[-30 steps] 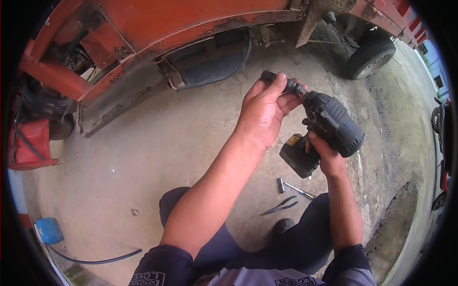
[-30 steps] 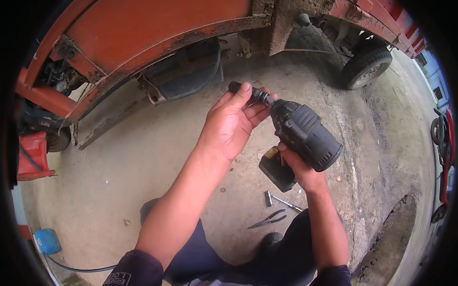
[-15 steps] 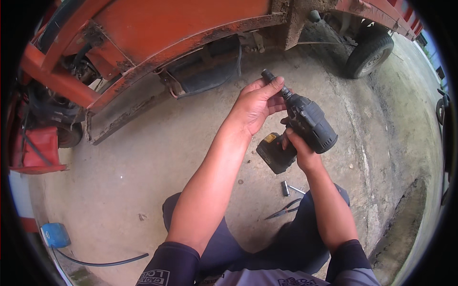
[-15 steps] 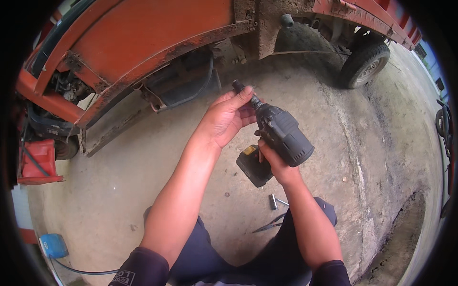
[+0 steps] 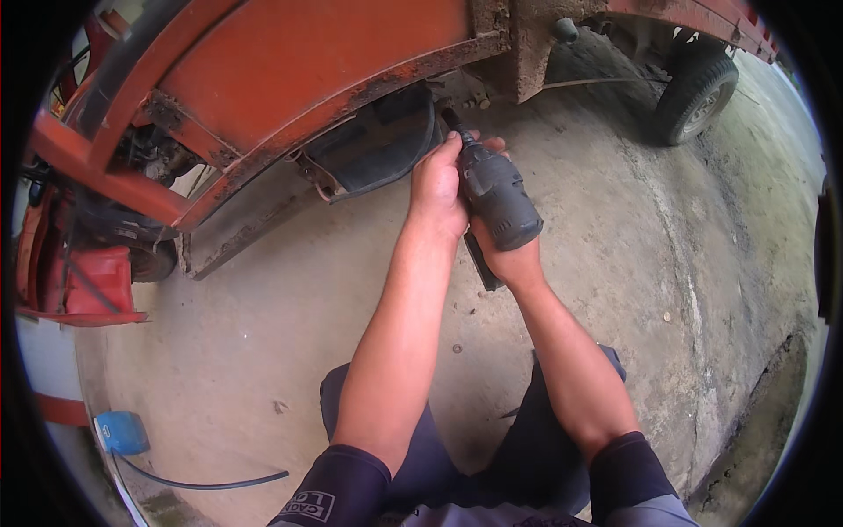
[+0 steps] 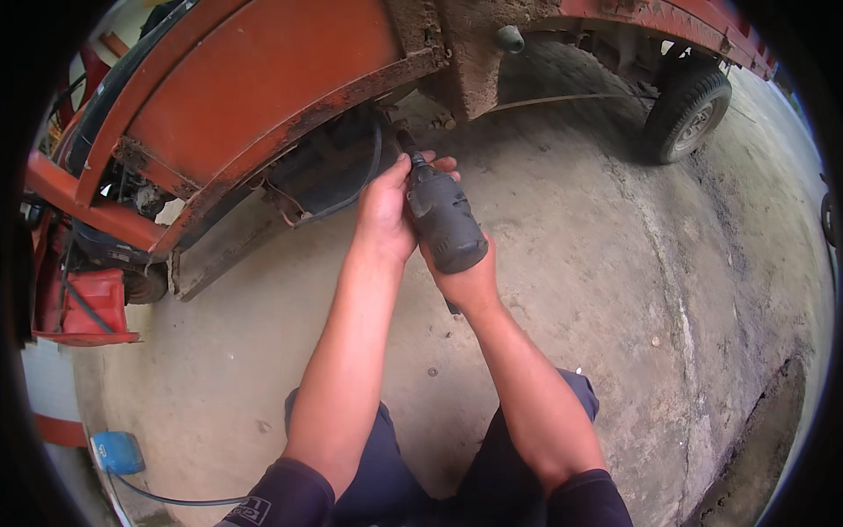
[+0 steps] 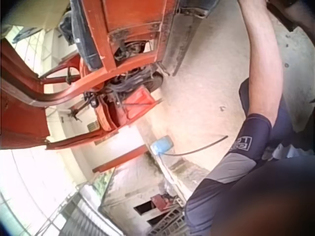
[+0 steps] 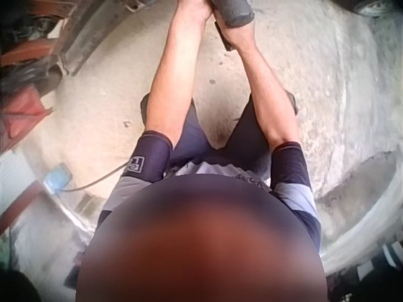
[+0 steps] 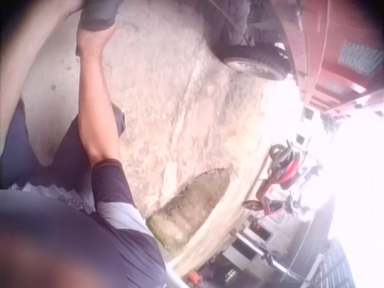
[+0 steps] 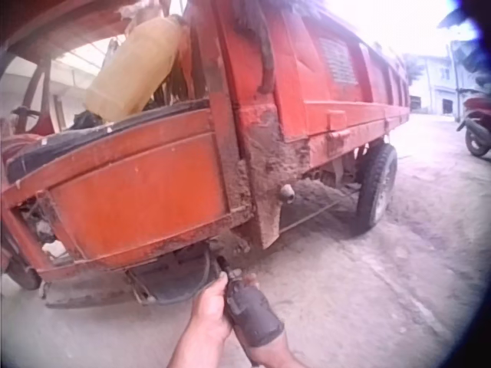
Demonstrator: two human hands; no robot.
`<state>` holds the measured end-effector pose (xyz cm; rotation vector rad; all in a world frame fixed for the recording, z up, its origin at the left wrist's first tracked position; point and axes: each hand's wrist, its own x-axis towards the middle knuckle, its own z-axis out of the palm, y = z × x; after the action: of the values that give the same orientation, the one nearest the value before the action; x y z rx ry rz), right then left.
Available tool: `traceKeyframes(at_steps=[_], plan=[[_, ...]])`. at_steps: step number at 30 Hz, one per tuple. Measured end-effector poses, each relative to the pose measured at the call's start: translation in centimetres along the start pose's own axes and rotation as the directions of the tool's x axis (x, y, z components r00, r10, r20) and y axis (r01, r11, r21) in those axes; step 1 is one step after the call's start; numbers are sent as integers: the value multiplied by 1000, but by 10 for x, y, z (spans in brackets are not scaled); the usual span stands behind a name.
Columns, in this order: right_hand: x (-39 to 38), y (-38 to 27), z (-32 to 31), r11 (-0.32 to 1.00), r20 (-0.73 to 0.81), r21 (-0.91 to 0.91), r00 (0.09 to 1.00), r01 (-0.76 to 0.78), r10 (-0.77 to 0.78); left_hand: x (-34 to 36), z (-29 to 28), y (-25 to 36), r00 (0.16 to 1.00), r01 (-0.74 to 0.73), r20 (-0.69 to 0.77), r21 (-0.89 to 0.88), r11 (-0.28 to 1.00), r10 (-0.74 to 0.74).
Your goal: Repairing a red utility vehicle using an impact driver and a screwdriver to detach and maintain internal components.
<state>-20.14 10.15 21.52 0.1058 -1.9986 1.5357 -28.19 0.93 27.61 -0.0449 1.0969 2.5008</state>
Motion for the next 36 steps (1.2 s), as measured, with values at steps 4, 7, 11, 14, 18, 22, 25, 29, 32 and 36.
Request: traceKeyframes(at_steps=[4,7,11,14,18,22,25,29,32,36], plan=[[-2,11,8,997,40,-73,999,12,-9,3,-3,-1,997,-65,39,37,997,63],[-5,24,19,999,16,5,999,46,-46,8,3,-5,989,-115,-75,117,986,125],[-8,18,31,999,-26,-25,999,43,-44,10,-3,1,990,-96,-101,56,994,101],[-6,23,28,994,-10,-77,997,80,-80,11,-4,-2,994,-89,-56,-1,996,89],[-3,24,23,998,6,-69,1000,-11,11,18,-7,-3,992,-122,-23,-19,992,122],[1,22,20,964,46,-237,993,121,-113,17,-10,-4,987,-159,24,-2,987,159],[-4,25,11,981,86,-177,994,75,-61,18,-11,-2,989,-149,26,22,989,149],[-6,25,11,996,57,-92,998,22,-16,19,-10,0,985,-173,13,20,985,173],[-3,22,7,999,38,19,998,-51,50,19,-7,0,985,-170,12,1,985,170],[-4,22,3,995,90,-87,994,-56,64,20,-9,1,983,-182,-5,-1,983,182]])
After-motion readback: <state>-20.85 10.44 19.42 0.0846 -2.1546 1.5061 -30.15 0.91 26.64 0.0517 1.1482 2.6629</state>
